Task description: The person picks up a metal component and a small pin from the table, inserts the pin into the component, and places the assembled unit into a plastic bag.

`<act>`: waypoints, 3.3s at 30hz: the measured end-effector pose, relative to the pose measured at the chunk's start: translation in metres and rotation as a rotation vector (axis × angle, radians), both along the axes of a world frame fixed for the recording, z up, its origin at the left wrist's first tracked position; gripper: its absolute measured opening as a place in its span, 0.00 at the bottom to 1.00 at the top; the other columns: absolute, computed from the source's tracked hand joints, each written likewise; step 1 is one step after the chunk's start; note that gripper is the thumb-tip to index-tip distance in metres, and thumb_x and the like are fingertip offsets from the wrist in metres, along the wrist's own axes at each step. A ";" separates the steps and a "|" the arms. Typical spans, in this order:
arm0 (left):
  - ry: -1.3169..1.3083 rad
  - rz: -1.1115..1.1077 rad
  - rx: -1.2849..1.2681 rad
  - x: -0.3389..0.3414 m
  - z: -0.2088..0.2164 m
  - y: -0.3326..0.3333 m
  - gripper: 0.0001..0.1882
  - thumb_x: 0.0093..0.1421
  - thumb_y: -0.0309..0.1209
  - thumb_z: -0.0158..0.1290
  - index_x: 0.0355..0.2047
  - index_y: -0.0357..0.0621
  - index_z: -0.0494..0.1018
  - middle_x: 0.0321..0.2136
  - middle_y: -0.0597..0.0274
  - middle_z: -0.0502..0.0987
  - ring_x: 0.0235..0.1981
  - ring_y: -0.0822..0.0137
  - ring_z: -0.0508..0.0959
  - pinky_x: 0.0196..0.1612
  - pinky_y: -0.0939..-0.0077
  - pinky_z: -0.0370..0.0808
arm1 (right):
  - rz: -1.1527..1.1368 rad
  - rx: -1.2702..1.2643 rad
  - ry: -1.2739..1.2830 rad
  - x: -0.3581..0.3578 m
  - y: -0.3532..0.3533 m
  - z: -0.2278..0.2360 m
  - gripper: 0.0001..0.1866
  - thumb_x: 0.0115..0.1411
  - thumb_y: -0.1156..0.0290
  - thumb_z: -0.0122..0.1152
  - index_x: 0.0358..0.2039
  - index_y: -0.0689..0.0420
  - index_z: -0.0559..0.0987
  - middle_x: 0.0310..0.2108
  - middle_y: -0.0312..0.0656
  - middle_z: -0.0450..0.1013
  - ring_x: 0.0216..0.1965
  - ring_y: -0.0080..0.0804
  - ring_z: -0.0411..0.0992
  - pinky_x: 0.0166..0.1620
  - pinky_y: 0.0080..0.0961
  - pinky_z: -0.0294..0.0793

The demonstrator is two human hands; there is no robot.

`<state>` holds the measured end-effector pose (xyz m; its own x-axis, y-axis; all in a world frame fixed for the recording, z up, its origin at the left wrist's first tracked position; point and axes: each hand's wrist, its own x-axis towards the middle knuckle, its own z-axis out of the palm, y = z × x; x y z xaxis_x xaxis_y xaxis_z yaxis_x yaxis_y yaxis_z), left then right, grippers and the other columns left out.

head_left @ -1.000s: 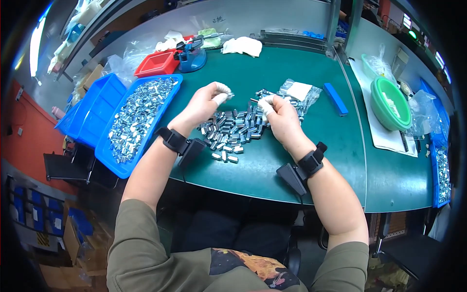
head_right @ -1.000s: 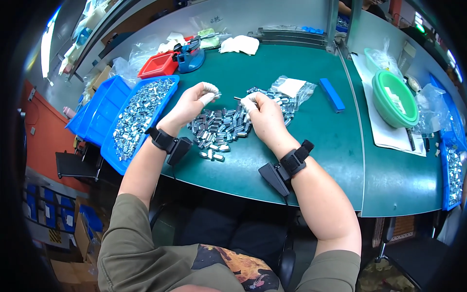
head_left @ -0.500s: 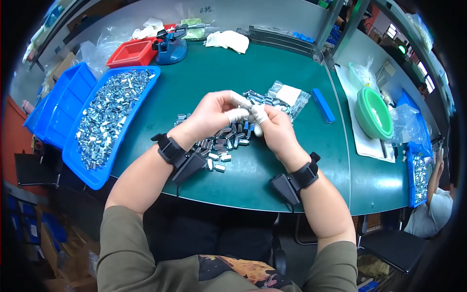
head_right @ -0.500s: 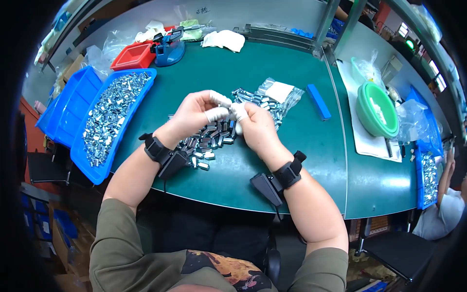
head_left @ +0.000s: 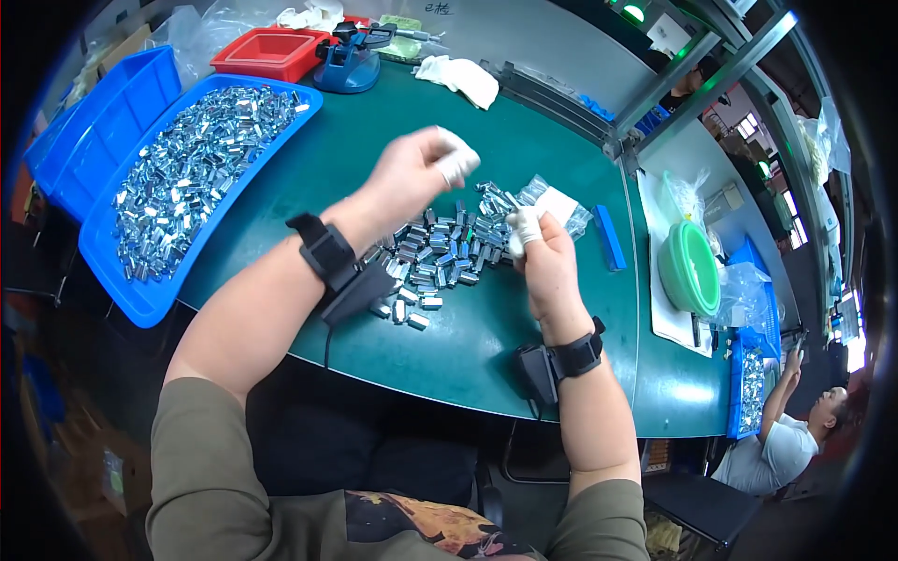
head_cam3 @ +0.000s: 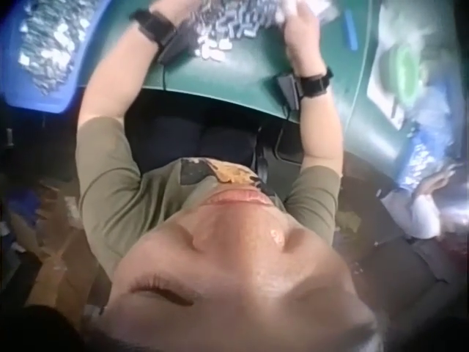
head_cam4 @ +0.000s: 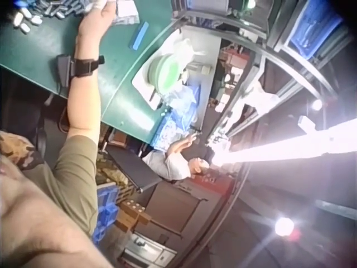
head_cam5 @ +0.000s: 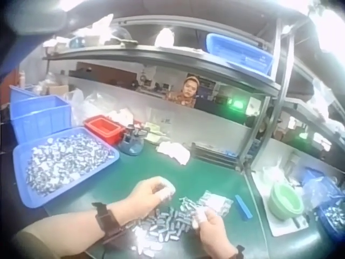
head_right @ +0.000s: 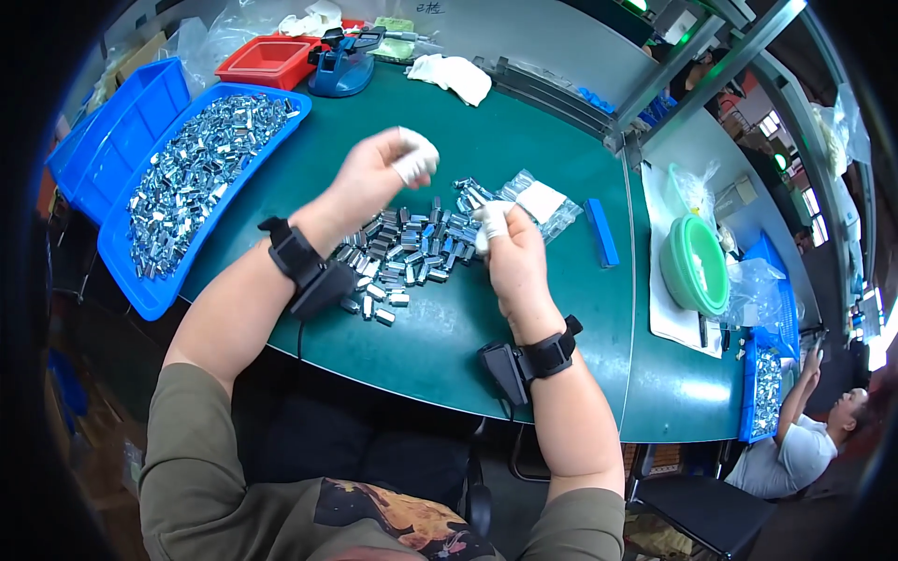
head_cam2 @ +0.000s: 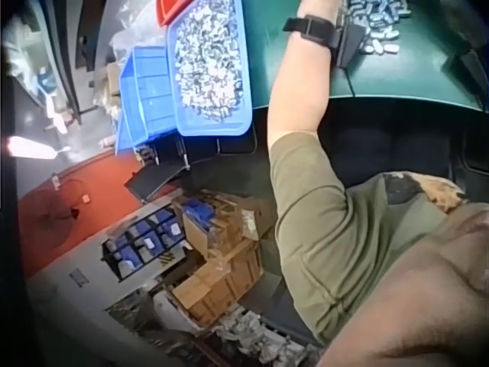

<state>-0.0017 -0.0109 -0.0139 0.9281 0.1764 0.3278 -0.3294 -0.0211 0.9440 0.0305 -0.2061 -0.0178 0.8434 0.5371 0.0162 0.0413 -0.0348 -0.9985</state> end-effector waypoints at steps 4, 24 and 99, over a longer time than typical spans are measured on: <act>0.022 0.135 0.329 0.004 -0.004 0.005 0.06 0.53 0.26 0.49 0.32 0.39 0.70 0.29 0.63 0.72 0.30 0.75 0.72 0.34 0.81 0.68 | -0.114 0.050 -0.023 0.006 -0.001 -0.001 0.08 0.60 0.67 0.45 0.32 0.55 0.72 0.17 0.26 0.61 0.16 0.12 0.54 0.19 0.09 0.52; 0.245 -0.256 -0.270 -0.011 0.002 -0.020 0.08 0.57 0.28 0.45 0.37 0.43 0.65 0.27 0.67 0.70 0.25 0.78 0.69 0.30 0.85 0.67 | -0.041 -0.015 -0.140 -0.004 0.005 -0.004 0.07 0.59 0.69 0.47 0.32 0.56 0.73 0.18 0.27 0.64 0.16 0.11 0.55 0.20 0.09 0.52; 0.315 -0.125 0.911 -0.017 0.003 0.018 0.12 0.49 0.31 0.56 0.29 0.35 0.70 0.29 0.59 0.74 0.29 0.69 0.74 0.33 0.75 0.70 | 0.121 0.136 0.305 0.004 0.000 -0.004 0.11 0.60 0.65 0.45 0.33 0.58 0.72 0.17 0.28 0.60 0.15 0.12 0.52 0.17 0.09 0.49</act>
<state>-0.0185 0.0067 -0.0114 0.9915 -0.1280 0.0229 -0.1139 -0.7697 0.6281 0.0343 -0.2062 -0.0217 0.7510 0.6434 -0.1484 -0.2641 0.0867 -0.9606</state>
